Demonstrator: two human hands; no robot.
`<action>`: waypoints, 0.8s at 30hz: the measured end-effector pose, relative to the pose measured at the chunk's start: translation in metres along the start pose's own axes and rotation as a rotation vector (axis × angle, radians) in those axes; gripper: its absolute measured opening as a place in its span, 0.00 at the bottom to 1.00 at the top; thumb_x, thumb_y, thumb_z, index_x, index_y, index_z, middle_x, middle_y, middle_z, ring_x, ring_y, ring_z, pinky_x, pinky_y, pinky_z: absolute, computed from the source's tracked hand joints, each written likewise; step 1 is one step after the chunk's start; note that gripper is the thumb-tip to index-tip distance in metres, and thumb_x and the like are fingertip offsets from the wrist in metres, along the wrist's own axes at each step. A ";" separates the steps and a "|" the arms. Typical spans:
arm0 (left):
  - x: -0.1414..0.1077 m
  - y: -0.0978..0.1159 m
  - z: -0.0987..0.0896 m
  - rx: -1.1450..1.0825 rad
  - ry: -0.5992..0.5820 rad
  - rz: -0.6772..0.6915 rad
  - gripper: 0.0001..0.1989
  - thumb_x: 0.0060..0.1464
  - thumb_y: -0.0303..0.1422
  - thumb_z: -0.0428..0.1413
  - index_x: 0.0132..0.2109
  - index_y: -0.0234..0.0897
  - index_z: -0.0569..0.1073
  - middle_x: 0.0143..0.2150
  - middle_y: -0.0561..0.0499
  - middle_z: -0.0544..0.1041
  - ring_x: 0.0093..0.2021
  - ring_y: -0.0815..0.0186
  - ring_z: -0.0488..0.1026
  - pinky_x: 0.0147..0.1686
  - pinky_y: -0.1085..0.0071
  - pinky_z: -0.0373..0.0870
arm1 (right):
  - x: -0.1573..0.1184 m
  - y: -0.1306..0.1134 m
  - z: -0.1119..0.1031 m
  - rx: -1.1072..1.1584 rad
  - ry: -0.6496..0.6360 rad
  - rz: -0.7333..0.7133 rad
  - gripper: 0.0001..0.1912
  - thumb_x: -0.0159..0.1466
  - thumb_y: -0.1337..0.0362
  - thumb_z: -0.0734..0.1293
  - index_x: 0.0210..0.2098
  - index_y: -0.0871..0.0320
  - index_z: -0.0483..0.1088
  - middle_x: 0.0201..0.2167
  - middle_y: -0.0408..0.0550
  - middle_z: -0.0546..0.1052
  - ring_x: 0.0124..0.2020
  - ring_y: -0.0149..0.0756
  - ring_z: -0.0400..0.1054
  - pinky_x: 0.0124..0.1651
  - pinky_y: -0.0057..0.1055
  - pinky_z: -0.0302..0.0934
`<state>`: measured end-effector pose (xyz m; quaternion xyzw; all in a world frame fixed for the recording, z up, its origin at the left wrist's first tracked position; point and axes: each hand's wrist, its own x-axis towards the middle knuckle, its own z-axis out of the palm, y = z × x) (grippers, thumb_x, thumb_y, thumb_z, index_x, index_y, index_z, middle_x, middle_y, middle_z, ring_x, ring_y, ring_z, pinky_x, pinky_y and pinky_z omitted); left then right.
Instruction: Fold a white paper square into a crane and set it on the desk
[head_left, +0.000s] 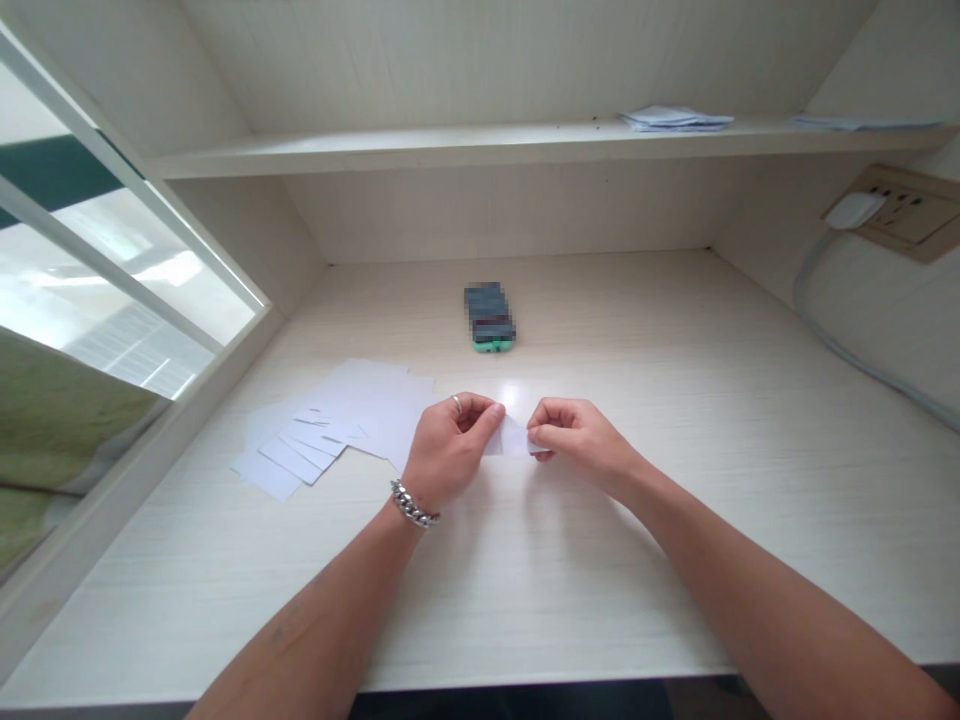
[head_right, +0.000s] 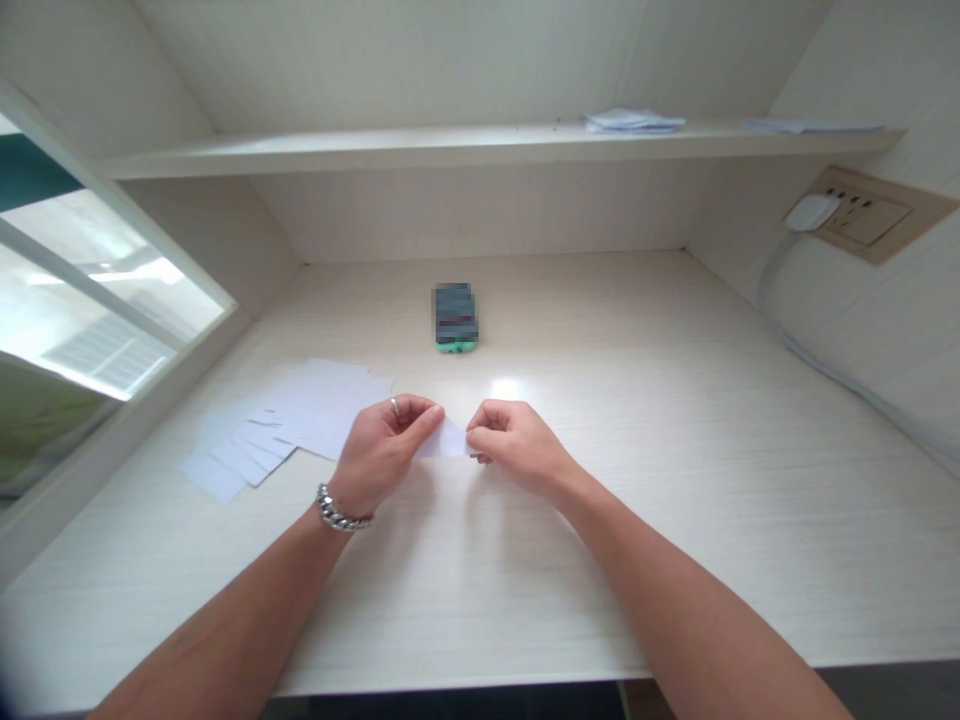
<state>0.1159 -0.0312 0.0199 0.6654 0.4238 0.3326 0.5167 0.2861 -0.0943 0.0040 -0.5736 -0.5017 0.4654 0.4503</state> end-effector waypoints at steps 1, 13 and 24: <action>0.001 0.001 -0.002 -0.025 0.031 -0.009 0.11 0.50 0.38 0.61 0.31 0.32 0.76 0.27 0.50 0.77 0.26 0.69 0.70 0.26 0.74 0.65 | 0.000 0.000 -0.001 0.022 -0.011 0.001 0.04 0.55 0.67 0.65 0.24 0.58 0.69 0.20 0.41 0.72 0.25 0.32 0.64 0.30 0.30 0.57; 0.005 -0.001 -0.005 -0.151 0.234 0.004 0.12 0.47 0.39 0.64 0.33 0.33 0.77 0.29 0.50 0.79 0.28 0.68 0.72 0.29 0.74 0.68 | -0.001 -0.010 -0.007 0.174 0.084 0.012 0.06 0.56 0.63 0.68 0.26 0.59 0.70 0.26 0.45 0.75 0.28 0.32 0.68 0.34 0.31 0.63; 0.001 0.001 -0.003 -0.015 -0.076 -0.014 0.08 0.51 0.34 0.59 0.30 0.33 0.75 0.26 0.51 0.76 0.28 0.68 0.72 0.32 0.73 0.69 | 0.003 -0.004 -0.002 0.236 0.146 0.006 0.12 0.58 0.55 0.70 0.30 0.58 0.71 0.27 0.43 0.73 0.30 0.32 0.69 0.33 0.29 0.64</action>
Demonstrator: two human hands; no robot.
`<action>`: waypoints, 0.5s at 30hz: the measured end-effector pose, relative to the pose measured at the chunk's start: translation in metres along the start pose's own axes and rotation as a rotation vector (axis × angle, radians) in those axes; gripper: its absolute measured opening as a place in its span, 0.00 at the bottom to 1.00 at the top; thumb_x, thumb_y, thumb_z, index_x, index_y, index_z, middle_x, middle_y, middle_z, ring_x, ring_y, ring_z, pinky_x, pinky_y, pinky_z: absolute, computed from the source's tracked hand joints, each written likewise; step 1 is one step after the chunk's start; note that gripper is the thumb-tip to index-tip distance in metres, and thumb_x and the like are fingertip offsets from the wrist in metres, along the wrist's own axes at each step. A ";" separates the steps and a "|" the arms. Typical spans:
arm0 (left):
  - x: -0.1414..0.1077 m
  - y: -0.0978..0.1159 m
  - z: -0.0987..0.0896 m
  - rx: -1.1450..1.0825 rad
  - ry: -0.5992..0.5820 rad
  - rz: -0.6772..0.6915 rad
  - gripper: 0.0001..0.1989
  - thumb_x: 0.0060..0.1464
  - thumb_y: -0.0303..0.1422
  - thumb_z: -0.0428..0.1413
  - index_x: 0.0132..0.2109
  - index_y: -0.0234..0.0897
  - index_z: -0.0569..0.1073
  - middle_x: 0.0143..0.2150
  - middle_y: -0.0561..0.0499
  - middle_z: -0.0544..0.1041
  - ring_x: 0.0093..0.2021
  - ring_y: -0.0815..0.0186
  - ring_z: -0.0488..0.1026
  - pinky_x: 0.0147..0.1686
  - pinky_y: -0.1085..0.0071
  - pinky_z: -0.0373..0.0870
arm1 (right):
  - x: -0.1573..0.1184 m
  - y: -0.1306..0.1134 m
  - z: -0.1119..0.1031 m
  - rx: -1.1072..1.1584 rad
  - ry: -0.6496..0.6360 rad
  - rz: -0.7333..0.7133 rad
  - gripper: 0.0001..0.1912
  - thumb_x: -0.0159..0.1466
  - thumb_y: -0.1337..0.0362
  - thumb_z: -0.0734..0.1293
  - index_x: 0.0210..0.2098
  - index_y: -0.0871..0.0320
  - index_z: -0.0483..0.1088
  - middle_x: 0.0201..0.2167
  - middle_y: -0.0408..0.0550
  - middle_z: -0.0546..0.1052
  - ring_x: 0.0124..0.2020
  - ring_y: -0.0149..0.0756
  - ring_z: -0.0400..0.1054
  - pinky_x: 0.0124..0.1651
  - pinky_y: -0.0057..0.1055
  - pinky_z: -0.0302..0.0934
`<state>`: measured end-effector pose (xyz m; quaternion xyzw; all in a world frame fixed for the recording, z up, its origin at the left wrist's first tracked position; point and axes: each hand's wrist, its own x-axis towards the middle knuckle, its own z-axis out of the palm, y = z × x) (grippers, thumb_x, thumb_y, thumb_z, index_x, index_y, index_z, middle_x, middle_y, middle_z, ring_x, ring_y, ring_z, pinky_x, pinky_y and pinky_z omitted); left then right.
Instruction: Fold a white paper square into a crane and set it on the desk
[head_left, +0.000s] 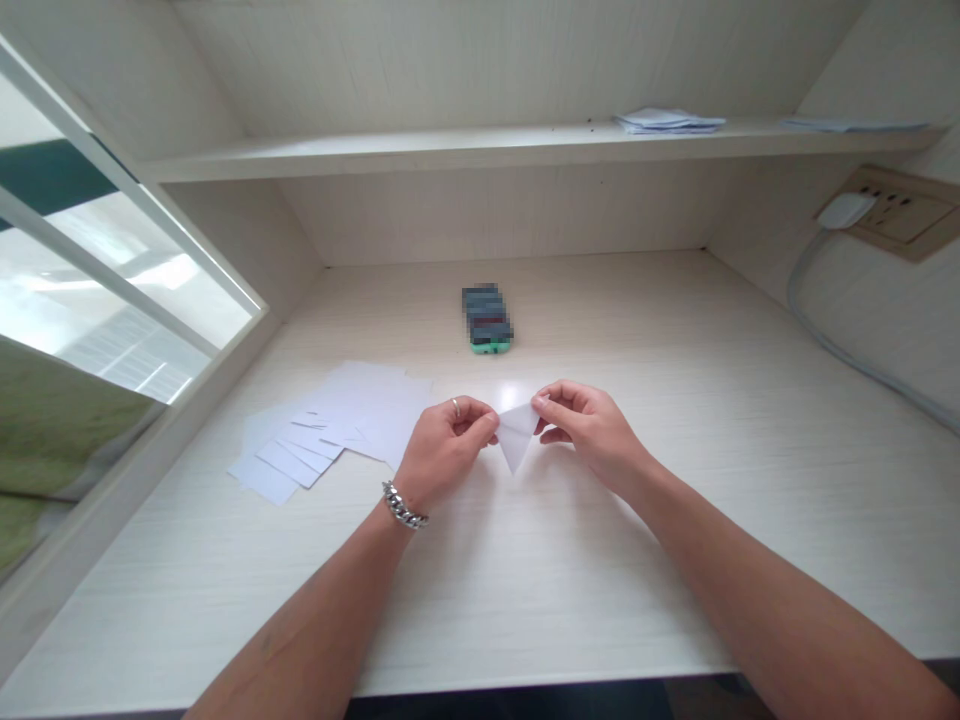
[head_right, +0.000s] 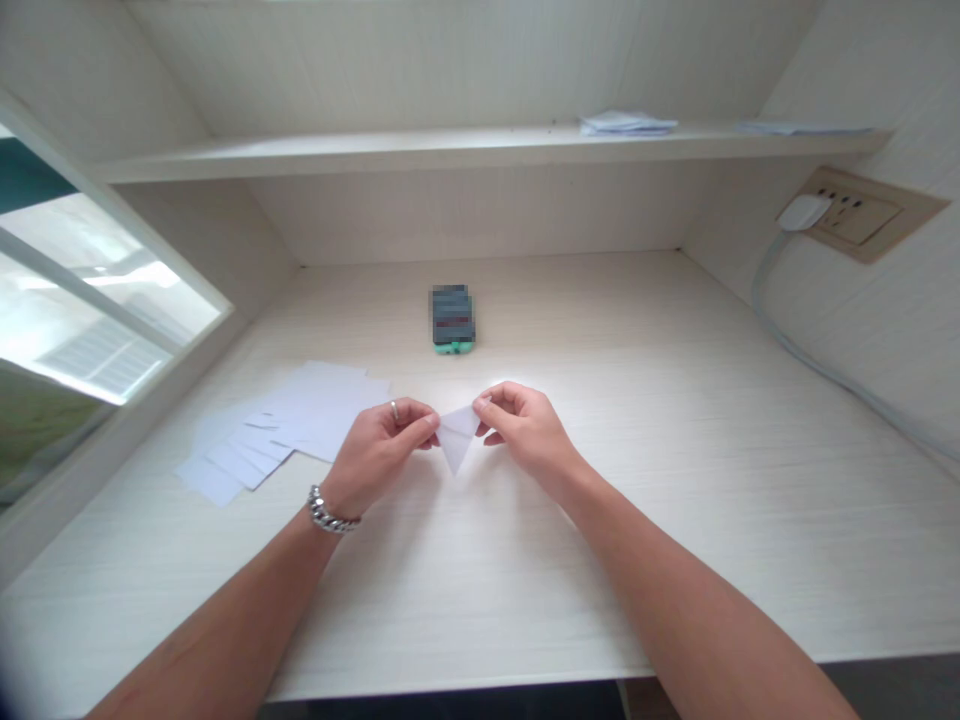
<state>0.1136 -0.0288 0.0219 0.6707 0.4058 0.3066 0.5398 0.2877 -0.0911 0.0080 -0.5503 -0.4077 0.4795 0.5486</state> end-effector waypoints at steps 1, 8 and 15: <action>-0.001 0.002 0.000 0.057 -0.024 -0.002 0.07 0.50 0.33 0.59 0.29 0.33 0.75 0.25 0.52 0.76 0.27 0.69 0.72 0.31 0.73 0.68 | 0.000 0.001 0.000 -0.017 -0.013 0.000 0.11 0.58 0.56 0.70 0.30 0.58 0.71 0.26 0.43 0.73 0.29 0.31 0.69 0.33 0.29 0.64; -0.003 0.009 -0.001 0.147 -0.083 0.003 0.05 0.48 0.29 0.57 0.26 0.35 0.76 0.24 0.53 0.76 0.26 0.68 0.71 0.29 0.74 0.66 | 0.000 0.000 -0.001 -0.017 -0.061 0.012 0.11 0.56 0.57 0.71 0.28 0.59 0.72 0.23 0.42 0.72 0.26 0.30 0.66 0.32 0.29 0.62; -0.003 0.011 -0.004 0.073 -0.095 -0.019 0.05 0.46 0.27 0.57 0.25 0.34 0.76 0.21 0.52 0.76 0.25 0.68 0.70 0.27 0.73 0.66 | -0.001 -0.007 -0.004 0.050 -0.013 0.044 0.12 0.53 0.57 0.73 0.26 0.60 0.73 0.23 0.43 0.72 0.26 0.30 0.65 0.32 0.30 0.61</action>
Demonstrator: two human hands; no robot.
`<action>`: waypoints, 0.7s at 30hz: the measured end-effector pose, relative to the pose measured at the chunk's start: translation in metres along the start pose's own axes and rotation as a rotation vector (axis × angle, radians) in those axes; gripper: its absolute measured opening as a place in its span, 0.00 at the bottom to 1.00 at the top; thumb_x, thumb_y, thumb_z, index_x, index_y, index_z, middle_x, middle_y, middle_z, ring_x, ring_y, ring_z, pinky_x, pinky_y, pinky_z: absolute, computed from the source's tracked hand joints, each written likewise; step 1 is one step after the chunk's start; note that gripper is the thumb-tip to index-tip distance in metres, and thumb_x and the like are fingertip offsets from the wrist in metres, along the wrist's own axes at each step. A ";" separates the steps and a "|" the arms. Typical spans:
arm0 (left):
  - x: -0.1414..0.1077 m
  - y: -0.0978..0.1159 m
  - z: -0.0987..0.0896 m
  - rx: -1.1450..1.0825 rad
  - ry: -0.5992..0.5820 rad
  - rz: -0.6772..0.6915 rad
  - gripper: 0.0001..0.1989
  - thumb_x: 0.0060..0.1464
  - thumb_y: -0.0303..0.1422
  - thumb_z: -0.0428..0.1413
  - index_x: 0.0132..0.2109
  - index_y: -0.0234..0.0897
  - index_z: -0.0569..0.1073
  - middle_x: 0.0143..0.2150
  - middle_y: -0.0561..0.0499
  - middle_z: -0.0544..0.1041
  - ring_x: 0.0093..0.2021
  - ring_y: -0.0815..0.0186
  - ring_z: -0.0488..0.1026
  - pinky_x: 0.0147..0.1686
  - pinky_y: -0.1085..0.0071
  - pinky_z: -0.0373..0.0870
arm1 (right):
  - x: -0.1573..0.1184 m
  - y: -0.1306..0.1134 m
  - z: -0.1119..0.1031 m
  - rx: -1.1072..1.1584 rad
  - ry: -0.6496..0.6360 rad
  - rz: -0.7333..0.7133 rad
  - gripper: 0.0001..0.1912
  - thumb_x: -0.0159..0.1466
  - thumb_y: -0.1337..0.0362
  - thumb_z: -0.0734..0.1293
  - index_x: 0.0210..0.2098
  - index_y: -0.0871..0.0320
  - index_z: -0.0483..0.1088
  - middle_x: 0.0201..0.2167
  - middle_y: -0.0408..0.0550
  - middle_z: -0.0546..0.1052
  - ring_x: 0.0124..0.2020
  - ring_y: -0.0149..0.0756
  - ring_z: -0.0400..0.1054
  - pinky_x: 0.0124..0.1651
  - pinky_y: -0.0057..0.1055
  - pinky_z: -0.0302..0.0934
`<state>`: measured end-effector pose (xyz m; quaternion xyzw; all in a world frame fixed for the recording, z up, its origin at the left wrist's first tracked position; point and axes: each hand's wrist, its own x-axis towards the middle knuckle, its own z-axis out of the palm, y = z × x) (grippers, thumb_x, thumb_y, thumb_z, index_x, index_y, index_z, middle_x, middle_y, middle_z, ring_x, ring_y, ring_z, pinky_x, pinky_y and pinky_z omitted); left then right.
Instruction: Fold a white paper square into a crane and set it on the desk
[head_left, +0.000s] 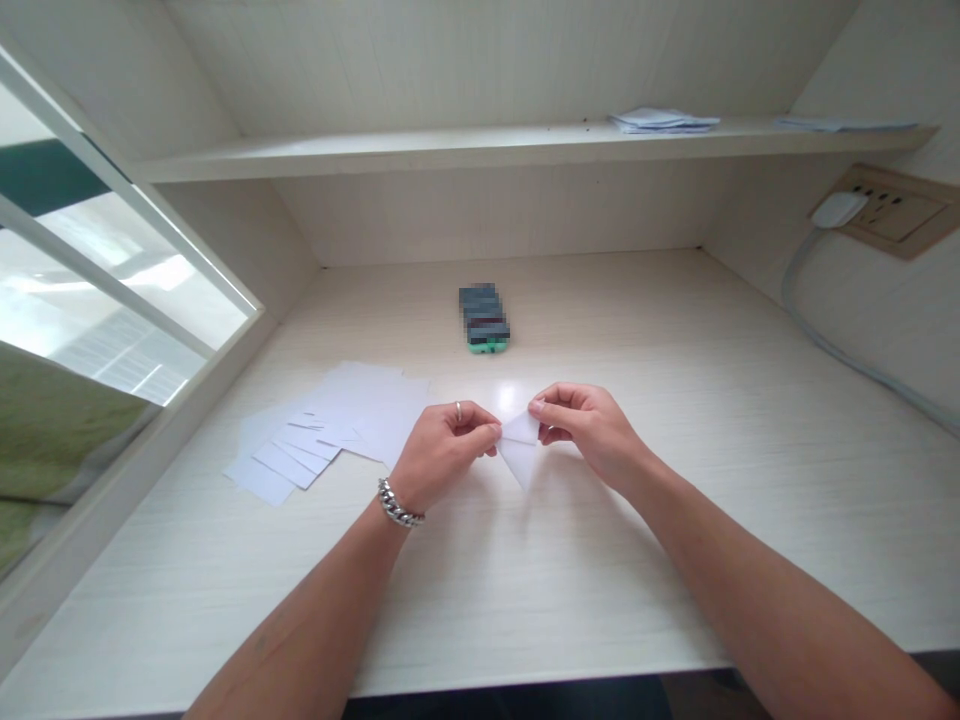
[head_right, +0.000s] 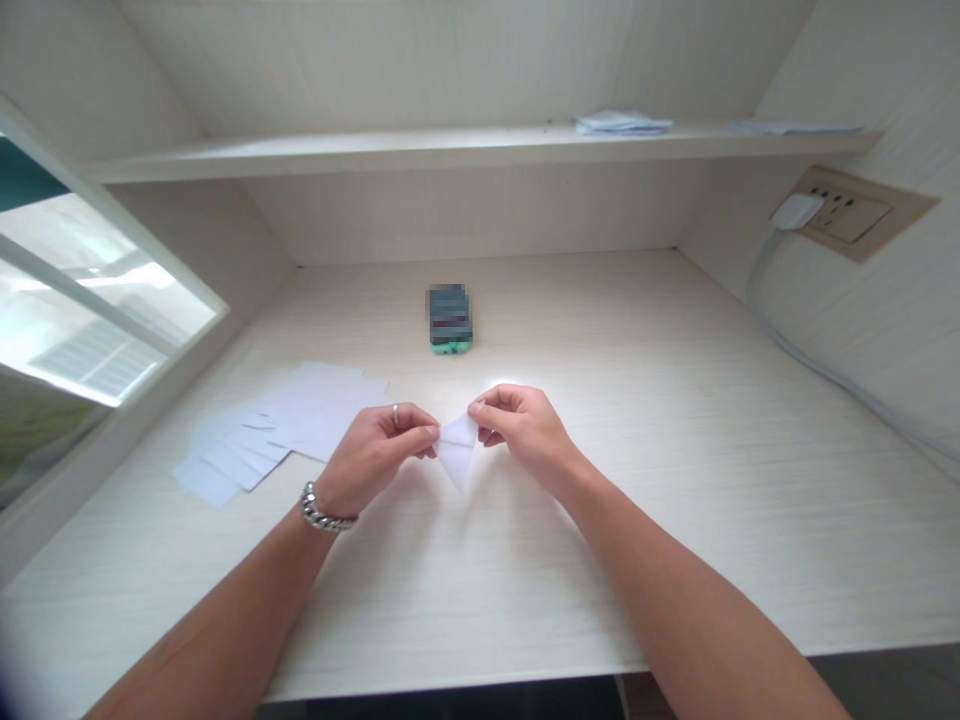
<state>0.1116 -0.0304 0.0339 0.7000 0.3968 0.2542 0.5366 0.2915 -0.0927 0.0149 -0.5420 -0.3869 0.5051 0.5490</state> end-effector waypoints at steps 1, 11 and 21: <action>0.000 0.001 0.000 -0.016 -0.001 -0.010 0.05 0.46 0.27 0.57 0.25 0.34 0.76 0.21 0.52 0.75 0.24 0.69 0.70 0.27 0.73 0.66 | 0.000 0.000 -0.001 0.013 0.002 0.002 0.12 0.53 0.57 0.73 0.26 0.60 0.73 0.22 0.43 0.72 0.26 0.30 0.65 0.31 0.30 0.61; -0.001 0.000 -0.003 -0.133 0.000 -0.048 0.04 0.47 0.26 0.58 0.28 0.33 0.79 0.24 0.49 0.78 0.28 0.67 0.74 0.31 0.72 0.71 | 0.001 -0.002 -0.009 0.097 0.019 0.014 0.09 0.54 0.61 0.72 0.25 0.60 0.73 0.22 0.43 0.72 0.25 0.30 0.65 0.31 0.29 0.60; -0.005 -0.008 0.001 -0.115 -0.045 0.300 0.04 0.49 0.30 0.62 0.34 0.37 0.81 0.45 0.44 0.80 0.45 0.61 0.77 0.44 0.67 0.75 | 0.000 0.001 -0.006 0.170 -0.126 0.162 0.08 0.54 0.63 0.72 0.26 0.61 0.74 0.21 0.43 0.68 0.22 0.28 0.60 0.26 0.26 0.55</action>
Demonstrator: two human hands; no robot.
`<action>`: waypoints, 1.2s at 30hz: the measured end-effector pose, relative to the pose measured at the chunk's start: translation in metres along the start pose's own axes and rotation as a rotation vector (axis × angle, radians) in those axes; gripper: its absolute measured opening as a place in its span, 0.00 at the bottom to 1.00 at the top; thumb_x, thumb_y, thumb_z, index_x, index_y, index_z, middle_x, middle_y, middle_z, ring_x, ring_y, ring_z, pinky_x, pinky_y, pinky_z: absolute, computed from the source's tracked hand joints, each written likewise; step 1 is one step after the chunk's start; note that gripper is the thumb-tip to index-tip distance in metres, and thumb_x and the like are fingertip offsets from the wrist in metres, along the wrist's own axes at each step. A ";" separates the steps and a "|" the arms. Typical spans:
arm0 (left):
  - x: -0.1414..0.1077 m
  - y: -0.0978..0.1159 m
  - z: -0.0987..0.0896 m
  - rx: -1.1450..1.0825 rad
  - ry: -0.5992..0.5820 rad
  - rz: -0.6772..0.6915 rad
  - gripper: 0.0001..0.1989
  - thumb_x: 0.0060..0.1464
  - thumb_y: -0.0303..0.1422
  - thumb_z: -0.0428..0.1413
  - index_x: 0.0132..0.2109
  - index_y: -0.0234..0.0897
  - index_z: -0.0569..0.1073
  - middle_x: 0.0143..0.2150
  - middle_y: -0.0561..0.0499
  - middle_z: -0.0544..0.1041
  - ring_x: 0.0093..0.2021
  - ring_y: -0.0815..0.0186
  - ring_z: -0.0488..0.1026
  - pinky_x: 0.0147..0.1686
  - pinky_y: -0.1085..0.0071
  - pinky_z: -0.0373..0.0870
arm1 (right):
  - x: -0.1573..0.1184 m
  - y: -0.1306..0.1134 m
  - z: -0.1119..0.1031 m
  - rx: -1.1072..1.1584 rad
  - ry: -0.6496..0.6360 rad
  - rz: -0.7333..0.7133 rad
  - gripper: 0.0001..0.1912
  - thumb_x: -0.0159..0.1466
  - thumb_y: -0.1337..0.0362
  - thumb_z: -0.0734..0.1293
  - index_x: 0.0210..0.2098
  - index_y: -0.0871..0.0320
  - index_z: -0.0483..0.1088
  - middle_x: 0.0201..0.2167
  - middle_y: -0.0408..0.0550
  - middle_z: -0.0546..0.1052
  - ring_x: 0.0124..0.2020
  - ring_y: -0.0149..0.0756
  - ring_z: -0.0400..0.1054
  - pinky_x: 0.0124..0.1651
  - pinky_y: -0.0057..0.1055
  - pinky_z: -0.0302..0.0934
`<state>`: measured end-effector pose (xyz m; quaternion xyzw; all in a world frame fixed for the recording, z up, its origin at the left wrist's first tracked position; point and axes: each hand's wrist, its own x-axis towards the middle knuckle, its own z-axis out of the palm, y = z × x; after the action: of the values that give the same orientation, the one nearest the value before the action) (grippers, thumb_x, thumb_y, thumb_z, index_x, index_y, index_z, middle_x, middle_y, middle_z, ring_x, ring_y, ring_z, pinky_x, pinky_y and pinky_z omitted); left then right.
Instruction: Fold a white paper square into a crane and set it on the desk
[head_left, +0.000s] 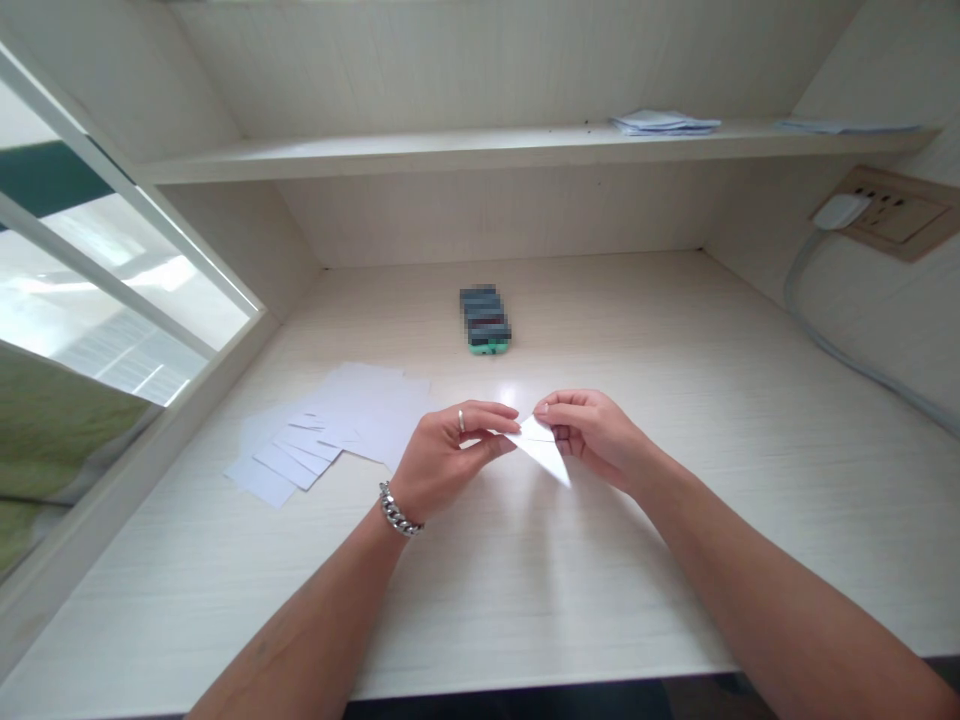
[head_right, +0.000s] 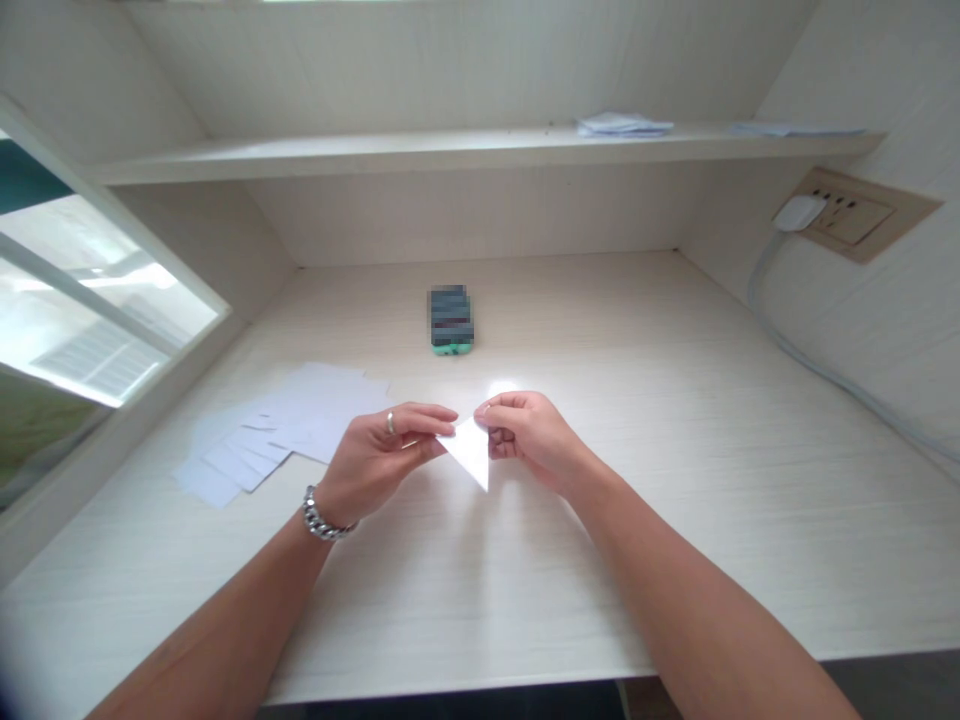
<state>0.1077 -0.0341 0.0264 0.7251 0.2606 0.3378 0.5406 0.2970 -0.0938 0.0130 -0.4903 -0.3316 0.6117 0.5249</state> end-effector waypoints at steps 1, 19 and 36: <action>0.000 0.000 0.000 0.006 0.013 0.001 0.03 0.50 0.31 0.62 0.33 0.37 0.80 0.44 0.44 0.81 0.44 0.61 0.77 0.44 0.67 0.75 | 0.000 0.001 0.000 -0.029 -0.022 0.015 0.08 0.54 0.62 0.72 0.27 0.62 0.74 0.21 0.43 0.69 0.23 0.28 0.61 0.26 0.26 0.56; 0.005 0.008 -0.002 0.114 0.024 -0.282 0.07 0.47 0.34 0.61 0.30 0.34 0.79 0.28 0.47 0.80 0.28 0.65 0.76 0.30 0.71 0.72 | 0.000 0.008 0.001 -0.568 0.062 -0.316 0.09 0.60 0.59 0.68 0.33 0.58 0.77 0.30 0.47 0.77 0.29 0.35 0.69 0.33 0.31 0.63; 0.003 0.004 0.004 0.400 -0.101 -0.170 0.07 0.51 0.30 0.56 0.28 0.37 0.77 0.26 0.51 0.78 0.27 0.68 0.71 0.29 0.73 0.65 | -0.004 0.005 0.008 -0.720 -0.079 -0.228 0.06 0.57 0.67 0.64 0.25 0.57 0.72 0.23 0.41 0.71 0.26 0.30 0.62 0.27 0.27 0.52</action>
<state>0.1123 -0.0357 0.0304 0.8092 0.3553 0.1959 0.4249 0.2874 -0.0977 0.0119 -0.5795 -0.5977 0.4119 0.3705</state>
